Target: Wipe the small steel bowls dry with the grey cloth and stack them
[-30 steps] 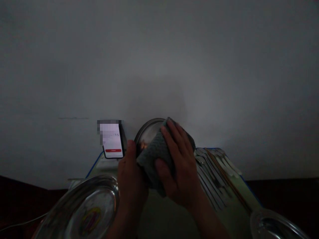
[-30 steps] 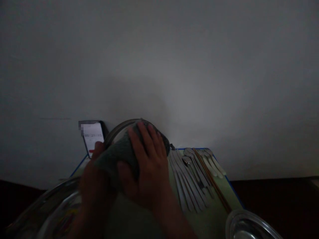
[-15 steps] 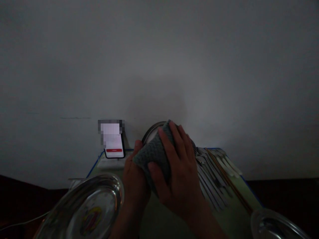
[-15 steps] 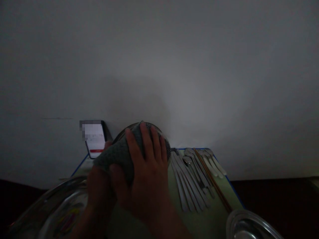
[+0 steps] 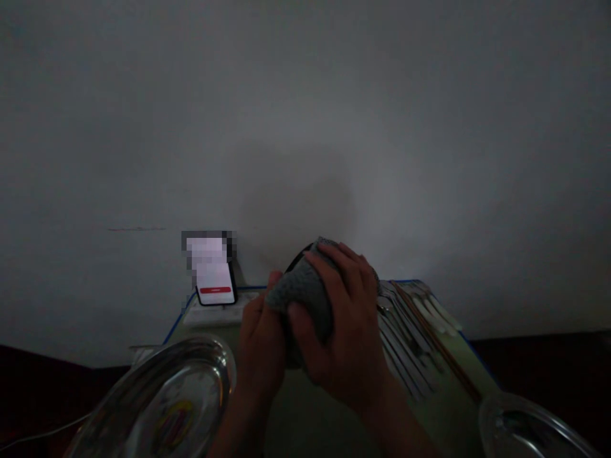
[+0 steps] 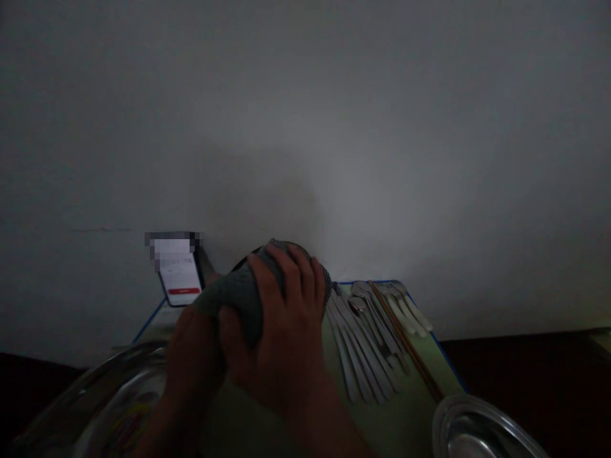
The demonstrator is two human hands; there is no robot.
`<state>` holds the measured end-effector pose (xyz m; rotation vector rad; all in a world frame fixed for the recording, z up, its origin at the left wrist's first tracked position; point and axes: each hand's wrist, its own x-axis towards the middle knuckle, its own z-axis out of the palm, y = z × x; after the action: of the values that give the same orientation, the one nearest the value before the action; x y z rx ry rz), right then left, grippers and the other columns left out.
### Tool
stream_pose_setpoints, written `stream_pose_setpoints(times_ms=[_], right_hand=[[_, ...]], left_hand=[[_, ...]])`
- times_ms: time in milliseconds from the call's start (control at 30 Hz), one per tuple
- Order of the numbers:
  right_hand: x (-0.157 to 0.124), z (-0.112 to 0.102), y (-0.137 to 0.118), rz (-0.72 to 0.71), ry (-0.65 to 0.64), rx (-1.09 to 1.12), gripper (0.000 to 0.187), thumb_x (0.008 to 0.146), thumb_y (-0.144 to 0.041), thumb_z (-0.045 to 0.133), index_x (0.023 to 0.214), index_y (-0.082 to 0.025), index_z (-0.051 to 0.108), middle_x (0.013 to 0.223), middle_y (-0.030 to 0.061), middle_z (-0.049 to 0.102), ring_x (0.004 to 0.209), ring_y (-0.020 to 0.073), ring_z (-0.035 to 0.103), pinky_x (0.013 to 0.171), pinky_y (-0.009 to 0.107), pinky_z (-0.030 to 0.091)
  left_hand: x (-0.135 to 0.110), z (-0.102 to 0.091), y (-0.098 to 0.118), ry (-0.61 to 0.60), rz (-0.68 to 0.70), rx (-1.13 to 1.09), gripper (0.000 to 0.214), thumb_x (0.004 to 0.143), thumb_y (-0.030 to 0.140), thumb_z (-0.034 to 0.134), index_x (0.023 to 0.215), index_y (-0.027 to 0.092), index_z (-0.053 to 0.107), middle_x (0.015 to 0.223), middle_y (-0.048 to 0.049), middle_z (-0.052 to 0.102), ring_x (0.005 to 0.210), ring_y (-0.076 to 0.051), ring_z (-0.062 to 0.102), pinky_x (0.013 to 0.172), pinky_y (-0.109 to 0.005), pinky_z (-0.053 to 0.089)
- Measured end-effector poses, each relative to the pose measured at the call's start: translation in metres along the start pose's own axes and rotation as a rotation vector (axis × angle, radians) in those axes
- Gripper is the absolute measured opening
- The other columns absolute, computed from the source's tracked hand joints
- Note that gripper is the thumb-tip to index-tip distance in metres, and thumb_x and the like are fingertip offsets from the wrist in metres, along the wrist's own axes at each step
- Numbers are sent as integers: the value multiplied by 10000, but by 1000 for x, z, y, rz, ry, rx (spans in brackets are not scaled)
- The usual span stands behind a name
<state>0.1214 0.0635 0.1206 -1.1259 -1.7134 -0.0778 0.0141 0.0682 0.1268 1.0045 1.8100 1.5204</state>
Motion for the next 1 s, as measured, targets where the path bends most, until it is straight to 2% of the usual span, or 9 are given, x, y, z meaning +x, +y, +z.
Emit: stream_pose_setpoints(times_ms=[67,167,267,333,433,567,767,900,1000], right_hand=[[1,-3,-2,-34,-19,-4,437,845,-357,533,1260,-221,518,1330,85,529,1314,296,405,1124,572,262],[5,-5,10,-9,-20,66,396,849,-337,528,1231,-237,552,1314,74,548,1274,272,456,1094,532,334],[7,0,28,102,56,196,356,886,-338,473,1211,-220,559,1269,88,584,1211,243,520,1035,494,418],[7,6,34,201,114,257,365,917,-347,422,1231,-197,534,1246,103,598,1179,231,546,1011,487,443],[4,13,30,246,121,220,440,932,-369,402,1326,-177,446,1347,127,528,1262,240,485,1053,509,405],[-1,12,9,112,42,78,556,909,-359,429,1419,-159,336,1502,141,348,1400,278,305,1123,553,301],[-1,1,-4,25,1,-23,470,841,-320,526,1287,-176,499,1351,115,500,1330,295,375,1125,567,279],[3,-1,5,38,-40,86,413,858,-310,514,1253,-190,532,1326,102,523,1282,259,430,1104,523,325],[5,4,15,71,-33,220,398,869,-332,513,1239,-188,541,1317,101,533,1265,235,452,1085,476,363]], left_hand=[[-1,0,0,4,54,-16,225,771,398,616,635,244,709,725,-45,700,760,-229,642,631,-294,507],[-4,3,0,-49,34,-32,352,787,474,584,530,239,637,581,-18,620,611,-196,577,522,-269,456],[-4,7,1,-83,-57,-46,475,799,587,525,494,226,565,493,-7,528,497,-170,488,433,-269,380],[-2,8,2,-27,-86,-49,470,821,589,493,540,223,582,496,-9,530,489,-170,491,431,-271,371],[2,5,3,88,-52,-7,432,868,534,444,607,229,607,537,-23,559,538,-184,534,472,-272,384],[5,0,3,137,3,110,451,872,533,420,589,228,595,577,-41,579,582,-198,550,506,-283,397],[-5,0,9,-228,151,-51,427,821,444,497,458,219,488,471,-3,483,492,-152,430,465,-257,382],[-3,-2,6,-333,134,-71,448,818,493,489,475,205,506,446,18,451,444,-123,355,419,-243,316],[2,-5,5,-292,27,-85,501,809,536,517,440,206,444,410,27,414,418,-113,358,388,-231,265]])
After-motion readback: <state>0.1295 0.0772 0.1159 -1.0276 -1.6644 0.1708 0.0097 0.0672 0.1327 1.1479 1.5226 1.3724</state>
